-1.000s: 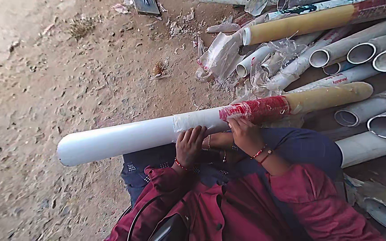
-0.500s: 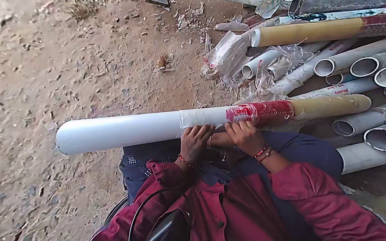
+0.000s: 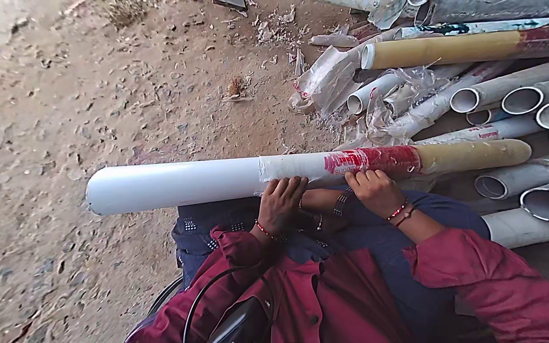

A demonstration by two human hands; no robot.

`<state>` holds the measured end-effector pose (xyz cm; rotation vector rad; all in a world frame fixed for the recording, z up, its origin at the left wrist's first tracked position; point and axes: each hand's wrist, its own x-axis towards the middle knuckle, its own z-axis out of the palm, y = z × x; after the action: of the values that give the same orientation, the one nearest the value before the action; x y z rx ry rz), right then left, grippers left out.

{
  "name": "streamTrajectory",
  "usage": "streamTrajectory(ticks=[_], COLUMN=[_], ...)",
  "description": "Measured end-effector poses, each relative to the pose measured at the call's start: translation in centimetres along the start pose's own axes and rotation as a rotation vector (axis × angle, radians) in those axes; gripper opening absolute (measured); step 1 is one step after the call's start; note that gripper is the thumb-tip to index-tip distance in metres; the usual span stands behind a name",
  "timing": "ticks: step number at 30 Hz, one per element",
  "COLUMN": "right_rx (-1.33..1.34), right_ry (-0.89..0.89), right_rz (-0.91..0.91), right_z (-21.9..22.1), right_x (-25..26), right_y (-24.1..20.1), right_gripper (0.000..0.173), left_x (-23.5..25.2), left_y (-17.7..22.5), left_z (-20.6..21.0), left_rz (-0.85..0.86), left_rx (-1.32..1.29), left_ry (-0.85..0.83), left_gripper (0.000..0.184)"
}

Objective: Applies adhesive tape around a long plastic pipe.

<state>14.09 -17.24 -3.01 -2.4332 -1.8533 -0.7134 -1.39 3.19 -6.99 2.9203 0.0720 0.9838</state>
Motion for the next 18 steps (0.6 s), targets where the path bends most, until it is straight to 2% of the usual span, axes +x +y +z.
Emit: streamTrajectory(ticks=[3,6,9,13,15,18], right_rx=[-0.023,0.111,0.192,0.260,0.290,0.364], right_ry=[-0.062,-0.178,-0.023,0.092,0.105,0.024], right_rz=[0.023,0.158,0.308,0.461,0.501,0.595], right_z=[-0.6,-1.7,-1.6,-0.4,0.8,1.2], right_x=[-0.4,-0.4,-0.2,1.7,2.3,2.1], right_y=[0.4,1.6,3.5,2.7,2.0,1.2], right_gripper=[0.016,0.014,0.018,0.022,0.019,0.017], left_x=[0.6,1.2,1.6,2.0,1.9,0.7], left_y=[1.3,2.4,2.9,3.1,2.9,2.7], left_z=[-0.3,0.2,1.4,2.4,2.7,3.7], left_rz=[0.008,0.033,0.049,-0.021,-0.024,0.050], left_rx=[0.060,0.123,0.170,0.108,0.080,0.141], left_ry=[-0.088,-0.127,-0.073,-0.059,-0.036,0.068], left_gripper=[0.037,0.050,0.045,0.038,0.035,0.023])
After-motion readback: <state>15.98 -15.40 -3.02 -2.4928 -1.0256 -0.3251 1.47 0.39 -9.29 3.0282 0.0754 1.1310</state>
